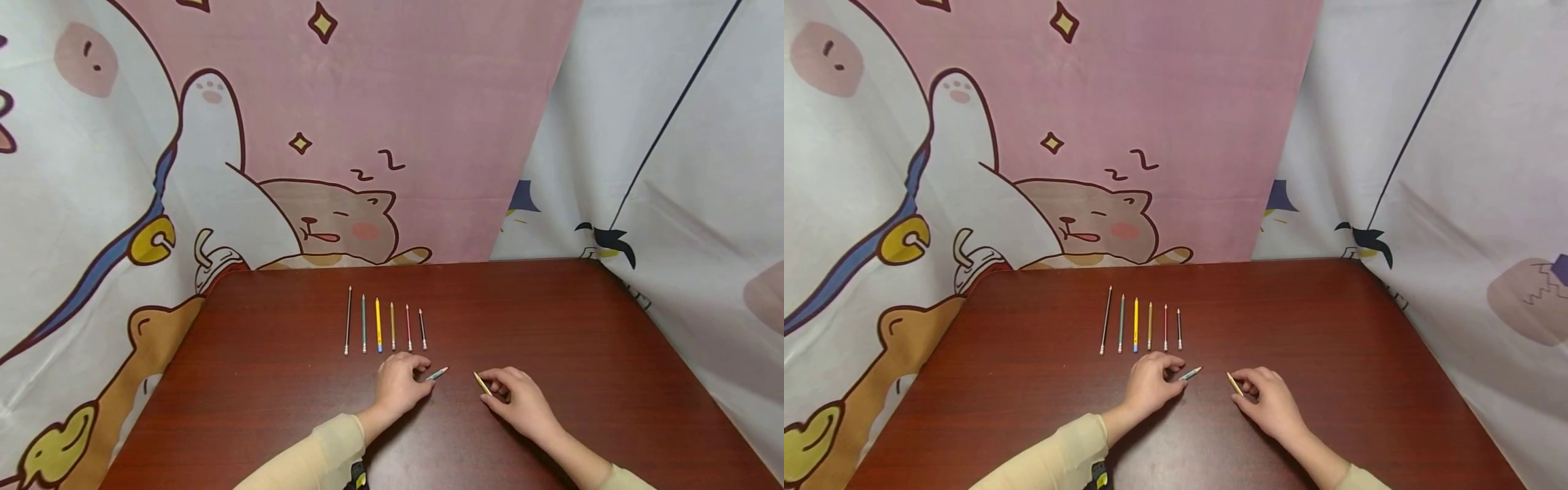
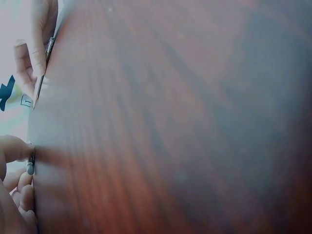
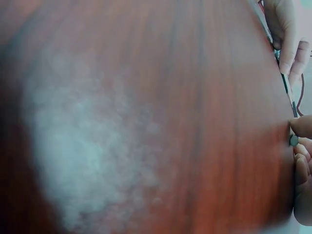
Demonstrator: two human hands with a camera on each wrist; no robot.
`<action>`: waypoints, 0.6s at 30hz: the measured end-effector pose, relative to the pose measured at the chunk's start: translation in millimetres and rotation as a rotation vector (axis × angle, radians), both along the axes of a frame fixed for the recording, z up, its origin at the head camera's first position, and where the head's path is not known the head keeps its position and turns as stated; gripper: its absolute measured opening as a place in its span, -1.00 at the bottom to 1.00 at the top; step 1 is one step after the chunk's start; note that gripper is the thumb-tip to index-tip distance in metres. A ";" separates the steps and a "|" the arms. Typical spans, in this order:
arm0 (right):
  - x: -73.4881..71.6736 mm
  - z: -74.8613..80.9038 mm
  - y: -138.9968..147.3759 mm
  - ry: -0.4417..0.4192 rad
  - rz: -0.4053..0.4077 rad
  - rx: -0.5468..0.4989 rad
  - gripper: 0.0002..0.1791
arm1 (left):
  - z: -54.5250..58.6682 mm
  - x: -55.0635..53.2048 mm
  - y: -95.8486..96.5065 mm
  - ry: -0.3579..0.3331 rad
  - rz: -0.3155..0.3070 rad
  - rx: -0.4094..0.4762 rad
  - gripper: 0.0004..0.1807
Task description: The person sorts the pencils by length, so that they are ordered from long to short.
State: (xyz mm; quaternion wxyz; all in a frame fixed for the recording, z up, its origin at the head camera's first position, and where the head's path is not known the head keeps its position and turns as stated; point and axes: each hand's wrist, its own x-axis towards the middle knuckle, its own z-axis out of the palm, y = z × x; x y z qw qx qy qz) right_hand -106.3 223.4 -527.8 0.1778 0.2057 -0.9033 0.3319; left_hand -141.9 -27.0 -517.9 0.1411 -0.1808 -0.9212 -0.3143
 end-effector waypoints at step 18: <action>2.1 1.9 4.5 -0.006 -0.031 -0.004 -0.60 | 1.1 -1.5 -2.2 -0.006 -0.057 0.015 -0.82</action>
